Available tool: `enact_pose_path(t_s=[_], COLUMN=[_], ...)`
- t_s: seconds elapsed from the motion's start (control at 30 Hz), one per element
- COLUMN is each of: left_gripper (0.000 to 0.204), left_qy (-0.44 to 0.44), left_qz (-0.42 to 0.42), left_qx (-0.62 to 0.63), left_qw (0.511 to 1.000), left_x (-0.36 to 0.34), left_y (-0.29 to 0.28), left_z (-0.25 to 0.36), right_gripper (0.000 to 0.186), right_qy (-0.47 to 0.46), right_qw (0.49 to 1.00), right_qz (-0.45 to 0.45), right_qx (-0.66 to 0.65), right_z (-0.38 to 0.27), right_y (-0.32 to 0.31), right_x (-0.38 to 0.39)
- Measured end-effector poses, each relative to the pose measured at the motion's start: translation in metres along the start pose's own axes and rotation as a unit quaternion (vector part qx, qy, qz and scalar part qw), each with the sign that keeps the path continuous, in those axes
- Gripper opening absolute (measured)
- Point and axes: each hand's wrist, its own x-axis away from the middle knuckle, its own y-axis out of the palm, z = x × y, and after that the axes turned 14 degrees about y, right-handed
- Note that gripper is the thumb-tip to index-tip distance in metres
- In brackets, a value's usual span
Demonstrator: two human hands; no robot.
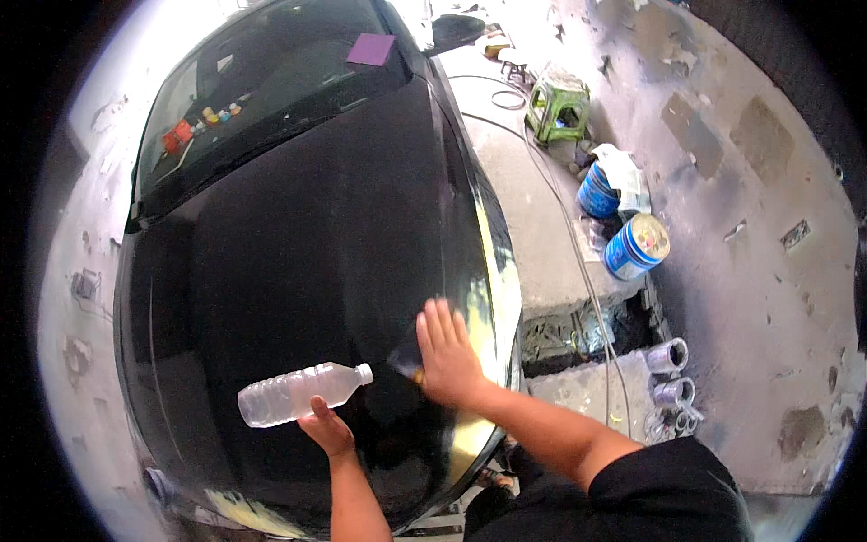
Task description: The person wet-sands the hood and front fender of a black car, alternating between pouring water from a plastic bottle and rubbing the surface with a sanding block. They move around the vehicle to reach different areas, eventually sanding the side panel near the headlight.
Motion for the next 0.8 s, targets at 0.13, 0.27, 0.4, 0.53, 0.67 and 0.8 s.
enact_pose_path(t_s=[0.13, 0.27, 0.4, 0.53, 0.67, 0.8], left_gripper=[0.080, 0.079, 0.082, 0.079, 0.081, 0.080], left_qy=[0.009, 0.015, 0.016, 0.003, 0.032, 0.085], left_qz=[0.013, 0.051, 0.064, 0.167, 0.186, 0.099], left_qx=[-0.025, -0.040, -0.038, -0.123, -0.082, -0.025], left_qw=[1.000, 0.998, 0.997, 0.978, 0.979, 0.991], left_x=[0.003, 0.009, 0.010, 0.017, -0.018, -0.078], left_y=[-0.008, 0.004, -0.011, -0.019, 0.081, 0.173], left_z=[-0.017, -0.009, -0.016, -0.004, 0.014, 0.012], right_gripper=[0.086, 0.089, 0.090, 0.090, 0.086, 0.089], right_qy=[0.036, 0.066, 0.064, -0.074, -0.259, -0.059], right_qw=[0.996, 0.996, 0.997, 0.990, 0.962, 0.989], right_qz=[0.012, -0.009, 0.013, -0.034, -0.079, -0.040], right_qx=[0.086, 0.057, 0.045, 0.114, -0.031, 0.128], right_z=[0.029, 0.062, 0.072, 0.047, 0.092, 0.112], right_y=[-0.024, -0.041, -0.061, -0.069, -0.042, -0.091], right_x=[-0.125, -0.243, -0.324, -0.287, -0.239, -0.391])
